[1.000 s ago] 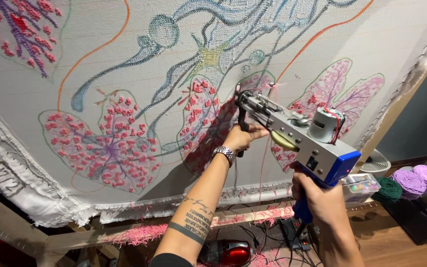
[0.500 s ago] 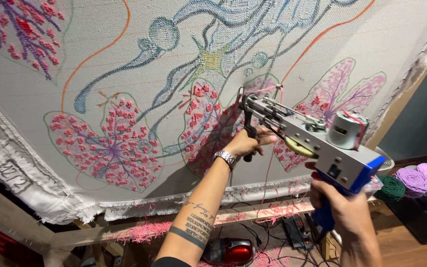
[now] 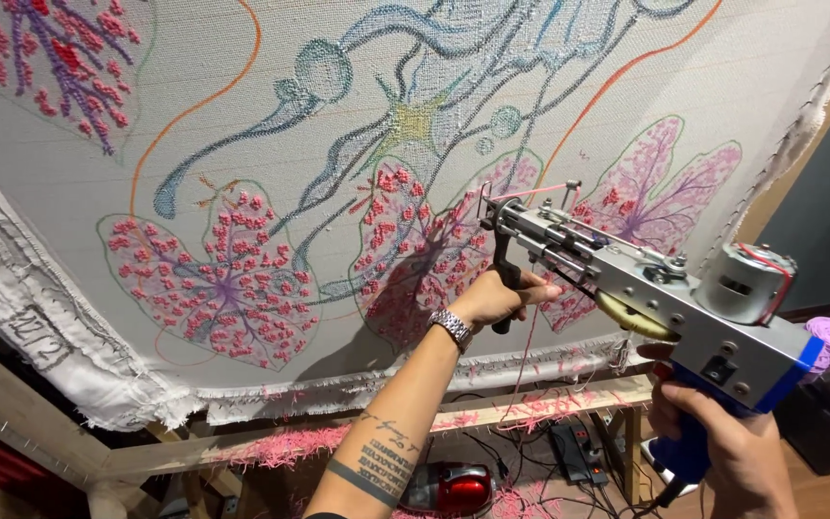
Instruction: Use a motorized tufting gun to apply pink yarn to a rug design secured on a wooden frame.
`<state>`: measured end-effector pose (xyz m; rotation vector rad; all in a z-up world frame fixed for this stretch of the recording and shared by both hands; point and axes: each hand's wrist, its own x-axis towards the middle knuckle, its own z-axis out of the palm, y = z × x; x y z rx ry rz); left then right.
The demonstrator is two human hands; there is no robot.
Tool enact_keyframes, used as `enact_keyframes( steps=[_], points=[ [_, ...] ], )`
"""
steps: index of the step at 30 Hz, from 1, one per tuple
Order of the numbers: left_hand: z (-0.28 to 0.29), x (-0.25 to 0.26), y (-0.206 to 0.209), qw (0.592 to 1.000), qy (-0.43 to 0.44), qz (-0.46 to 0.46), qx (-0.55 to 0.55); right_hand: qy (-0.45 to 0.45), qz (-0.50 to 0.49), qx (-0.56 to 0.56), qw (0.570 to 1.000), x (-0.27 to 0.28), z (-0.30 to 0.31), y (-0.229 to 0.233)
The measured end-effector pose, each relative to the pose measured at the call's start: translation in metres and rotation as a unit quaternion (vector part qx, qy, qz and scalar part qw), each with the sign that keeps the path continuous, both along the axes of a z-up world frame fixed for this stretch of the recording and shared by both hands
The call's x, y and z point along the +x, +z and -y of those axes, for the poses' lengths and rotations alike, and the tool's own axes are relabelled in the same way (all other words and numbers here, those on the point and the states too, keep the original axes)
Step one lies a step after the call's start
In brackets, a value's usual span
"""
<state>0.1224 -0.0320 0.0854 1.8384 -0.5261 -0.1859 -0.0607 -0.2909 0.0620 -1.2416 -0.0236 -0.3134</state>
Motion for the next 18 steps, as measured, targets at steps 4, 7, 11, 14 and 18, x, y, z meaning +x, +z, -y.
enact_keyframes(
  steps=[4, 7, 11, 14, 18],
  points=[
    [0.002, 0.009, -0.001, 0.997, 0.011, 0.041, 0.057, -0.012, -0.02, 0.005, 1.0, 0.001, 0.003, 0.001],
    [0.0, 0.013, -0.008, 0.997, -0.008, 0.047, 0.066, -0.007, 0.002, 0.022, 1.0, 0.001, 0.0, 0.005],
    [-0.004, 0.005, -0.012, 0.999, 0.025, 0.001, 0.039, -0.003, -0.014, 0.009, 1.0, 0.006, -0.009, 0.009],
    [-0.007, 0.009, -0.019, 0.999, 0.01, -0.02, -0.032, 0.008, -0.009, -0.005, 1.0, 0.012, -0.013, 0.006],
    [-0.01, 0.013, -0.019, 0.997, 0.022, -0.034, -0.061, 0.035, -0.012, 0.011, 0.999, 0.017, -0.022, 0.006]
  ],
)
